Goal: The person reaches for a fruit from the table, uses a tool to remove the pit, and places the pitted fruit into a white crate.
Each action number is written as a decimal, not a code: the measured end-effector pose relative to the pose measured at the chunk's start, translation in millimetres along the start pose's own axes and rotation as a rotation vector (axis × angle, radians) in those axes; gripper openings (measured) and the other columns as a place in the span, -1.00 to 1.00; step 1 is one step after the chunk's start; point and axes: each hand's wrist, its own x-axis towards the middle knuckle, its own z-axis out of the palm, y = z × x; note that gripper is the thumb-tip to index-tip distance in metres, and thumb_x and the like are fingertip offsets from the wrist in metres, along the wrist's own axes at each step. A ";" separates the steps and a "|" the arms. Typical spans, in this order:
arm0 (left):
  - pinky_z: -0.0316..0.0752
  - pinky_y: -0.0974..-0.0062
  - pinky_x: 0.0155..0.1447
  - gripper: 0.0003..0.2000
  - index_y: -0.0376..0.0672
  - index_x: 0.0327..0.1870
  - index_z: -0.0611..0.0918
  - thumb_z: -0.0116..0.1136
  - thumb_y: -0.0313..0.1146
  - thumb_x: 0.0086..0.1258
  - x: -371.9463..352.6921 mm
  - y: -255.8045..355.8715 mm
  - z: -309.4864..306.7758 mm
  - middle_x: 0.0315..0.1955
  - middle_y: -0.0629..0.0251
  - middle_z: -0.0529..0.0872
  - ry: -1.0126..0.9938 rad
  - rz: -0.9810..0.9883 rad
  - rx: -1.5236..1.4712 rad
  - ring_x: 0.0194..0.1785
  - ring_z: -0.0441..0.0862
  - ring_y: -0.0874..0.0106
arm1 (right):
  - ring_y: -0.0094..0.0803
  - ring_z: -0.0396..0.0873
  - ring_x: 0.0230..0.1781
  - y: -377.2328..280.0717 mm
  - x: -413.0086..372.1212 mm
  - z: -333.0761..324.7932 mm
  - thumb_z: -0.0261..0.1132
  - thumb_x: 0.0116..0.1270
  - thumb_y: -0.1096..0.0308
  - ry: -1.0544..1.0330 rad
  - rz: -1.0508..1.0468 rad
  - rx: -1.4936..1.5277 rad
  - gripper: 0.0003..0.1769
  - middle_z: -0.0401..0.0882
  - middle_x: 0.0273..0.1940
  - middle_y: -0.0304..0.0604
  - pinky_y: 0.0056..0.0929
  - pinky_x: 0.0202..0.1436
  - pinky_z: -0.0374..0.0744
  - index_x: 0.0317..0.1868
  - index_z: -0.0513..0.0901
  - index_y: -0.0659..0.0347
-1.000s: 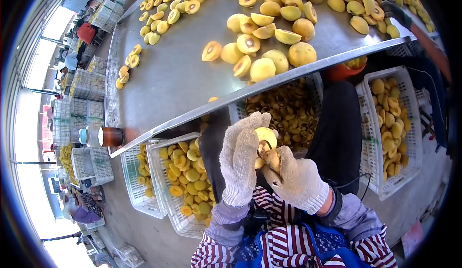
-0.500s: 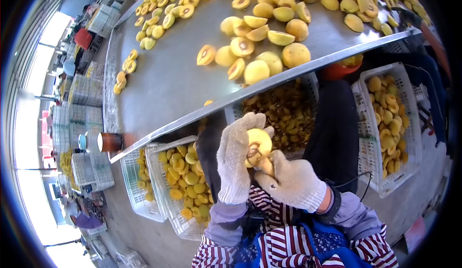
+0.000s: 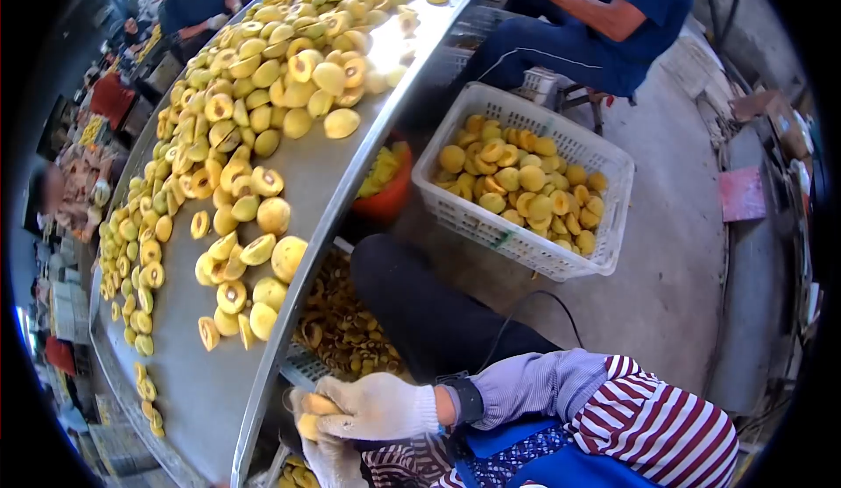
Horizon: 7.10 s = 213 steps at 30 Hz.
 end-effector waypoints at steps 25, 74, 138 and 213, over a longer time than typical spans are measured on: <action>0.47 0.04 0.37 -0.45 -0.18 0.30 0.41 0.23 -0.04 0.46 -12.6 7.5 5.3 0.30 -0.02 0.49 0.133 0.342 -0.316 0.30 0.52 -0.03 | 0.05 0.70 -0.40 -12.7 -10.0 11.5 0.34 0.36 -0.03 -0.138 0.064 -0.252 -0.52 0.68 -0.38 0.07 -0.16 -0.34 0.64 0.06 0.53 0.16; 0.42 0.24 0.38 -0.63 -0.32 0.28 0.52 -0.03 -0.27 0.61 -3.7 12.7 22.1 0.29 -0.06 0.51 0.284 0.772 0.567 0.34 0.49 0.13 | -0.28 0.64 -0.46 -2.7 7.4 1.4 0.29 0.43 0.12 -0.516 0.449 0.447 -0.50 0.64 -0.34 -0.08 -0.38 -0.42 0.56 0.20 0.42 0.25; 0.51 0.27 0.19 -0.42 -0.24 0.11 0.60 0.26 0.11 0.31 181.6 77.3 -48.2 0.02 0.03 0.71 0.494 0.029 1.260 0.07 0.69 0.17 | -0.69 0.25 -0.74 -1.5 58.5 -23.7 0.35 0.39 0.12 -0.500 0.597 0.740 -0.59 0.38 -0.60 -0.38 -0.68 -0.71 0.21 0.09 0.48 0.14; 0.62 0.43 -0.12 -0.56 -0.33 -0.11 0.73 0.07 -0.04 0.55 52.8 38.2 34.6 -0.18 0.11 0.79 -0.074 0.494 0.356 -0.22 0.75 0.31 | -0.62 0.30 -0.82 23.1 37.7 -40.7 0.32 0.42 0.11 -0.924 0.722 1.044 -0.70 0.41 -0.68 -0.35 -0.56 -0.80 0.25 -0.24 0.58 0.20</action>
